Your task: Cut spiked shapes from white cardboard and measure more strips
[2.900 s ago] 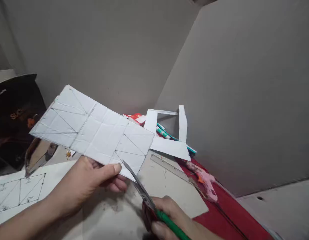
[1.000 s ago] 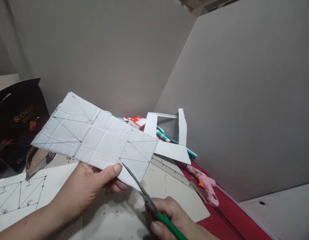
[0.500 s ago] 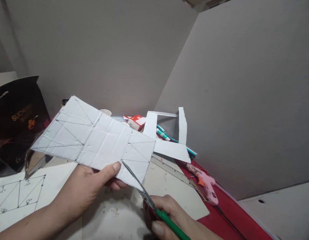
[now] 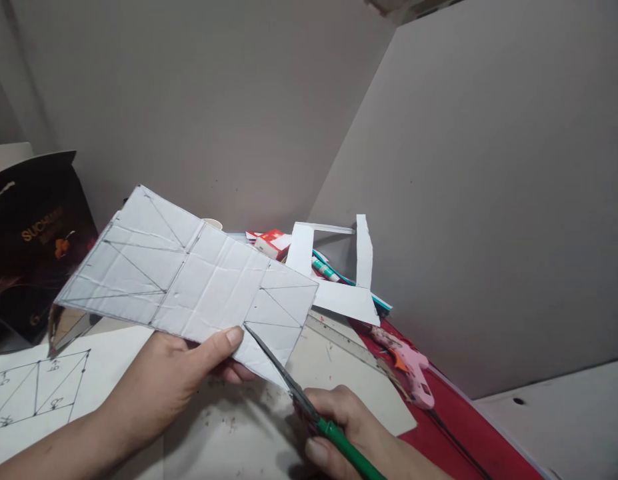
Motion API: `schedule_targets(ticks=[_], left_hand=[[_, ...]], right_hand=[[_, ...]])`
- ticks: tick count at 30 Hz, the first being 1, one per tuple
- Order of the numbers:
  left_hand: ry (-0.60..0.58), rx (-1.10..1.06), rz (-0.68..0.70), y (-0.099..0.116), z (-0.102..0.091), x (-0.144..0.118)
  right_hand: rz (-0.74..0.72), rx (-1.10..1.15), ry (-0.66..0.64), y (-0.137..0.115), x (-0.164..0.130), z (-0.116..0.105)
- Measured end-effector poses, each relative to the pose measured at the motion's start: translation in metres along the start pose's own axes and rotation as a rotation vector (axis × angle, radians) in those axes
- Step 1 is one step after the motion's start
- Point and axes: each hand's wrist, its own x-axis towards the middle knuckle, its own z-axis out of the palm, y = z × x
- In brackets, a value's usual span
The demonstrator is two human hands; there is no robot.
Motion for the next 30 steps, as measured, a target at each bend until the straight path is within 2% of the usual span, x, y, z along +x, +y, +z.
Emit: schedule_targets(ticks=[9,12,15,21,30], left_hand=[[0.05,-0.01,-0.052,0.003,0.004,-0.004],[0.018,-0.018,-0.065,0.002,0.005,-0.005],[-0.008,-0.047,-0.071,0.002,0.006,-0.006],[0.019,-0.073,-0.054,0.005,0.009,-0.007],[0.009,-0.009,-0.079,0.006,0.007,-0.007]], right_hand=[[-0.029,0.057,0.0,-0.007,0.005,0.007],[-0.044,0.045,-0.004,-0.008,0.005,0.007],[-0.058,0.04,0.001,-0.007,0.005,0.008],[-0.062,0.029,0.043,-0.004,0.005,0.011],[-0.104,0.062,0.036,0.005,0.008,0.01]])
